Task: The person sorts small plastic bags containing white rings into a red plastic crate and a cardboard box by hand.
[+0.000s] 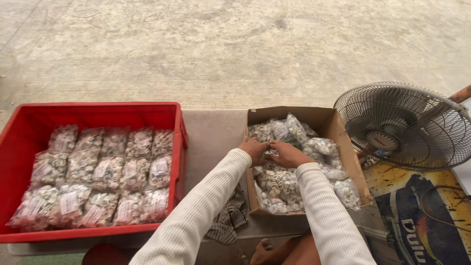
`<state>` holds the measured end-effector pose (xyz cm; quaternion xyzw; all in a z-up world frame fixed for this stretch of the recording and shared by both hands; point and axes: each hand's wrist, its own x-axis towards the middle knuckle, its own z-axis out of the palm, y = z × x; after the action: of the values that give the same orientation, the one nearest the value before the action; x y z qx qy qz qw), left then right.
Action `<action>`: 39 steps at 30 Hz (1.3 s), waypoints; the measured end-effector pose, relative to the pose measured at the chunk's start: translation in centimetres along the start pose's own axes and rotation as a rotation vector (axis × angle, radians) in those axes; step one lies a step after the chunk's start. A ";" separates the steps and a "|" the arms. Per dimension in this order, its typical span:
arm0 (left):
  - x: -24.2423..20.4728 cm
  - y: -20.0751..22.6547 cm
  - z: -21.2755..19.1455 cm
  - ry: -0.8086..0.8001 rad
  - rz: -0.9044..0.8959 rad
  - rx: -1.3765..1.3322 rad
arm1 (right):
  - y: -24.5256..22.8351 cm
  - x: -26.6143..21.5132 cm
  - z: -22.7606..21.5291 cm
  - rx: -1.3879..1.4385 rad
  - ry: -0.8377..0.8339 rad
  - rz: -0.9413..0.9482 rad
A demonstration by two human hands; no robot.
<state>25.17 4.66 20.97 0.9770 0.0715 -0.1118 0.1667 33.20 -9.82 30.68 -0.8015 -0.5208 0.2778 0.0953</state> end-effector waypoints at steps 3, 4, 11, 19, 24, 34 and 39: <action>1.8 1.8 -1.1 -0.032 0.023 -0.011 | 2.2 -0.7 -1.3 0.139 0.051 0.144; 3.0 1.9 -0.3 -0.036 0.026 -0.012 | 3.4 -0.5 -1.2 0.142 0.050 0.149; 8.9 2.1 1.7 0.114 -0.064 0.025 | 13.4 3.9 0.8 0.211 0.407 0.383; 12.7 1.9 0.6 0.146 -0.110 0.019 | 12.3 5.2 -1.3 0.384 0.331 0.499; 13.8 1.3 1.9 0.019 -0.201 -0.177 | 16.8 8.1 -0.1 0.249 0.196 0.559; 13.3 1.3 -0.8 -0.098 -0.235 -0.170 | 12.1 5.3 -2.4 0.492 0.205 0.588; 11.7 1.7 -0.2 -0.144 -0.166 -0.225 | 12.1 4.1 -1.2 0.613 0.171 0.527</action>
<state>36.83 4.37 18.79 0.9324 0.1517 -0.1864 0.2698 44.58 -11.32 24.84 -0.8622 -0.1813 0.3673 0.2981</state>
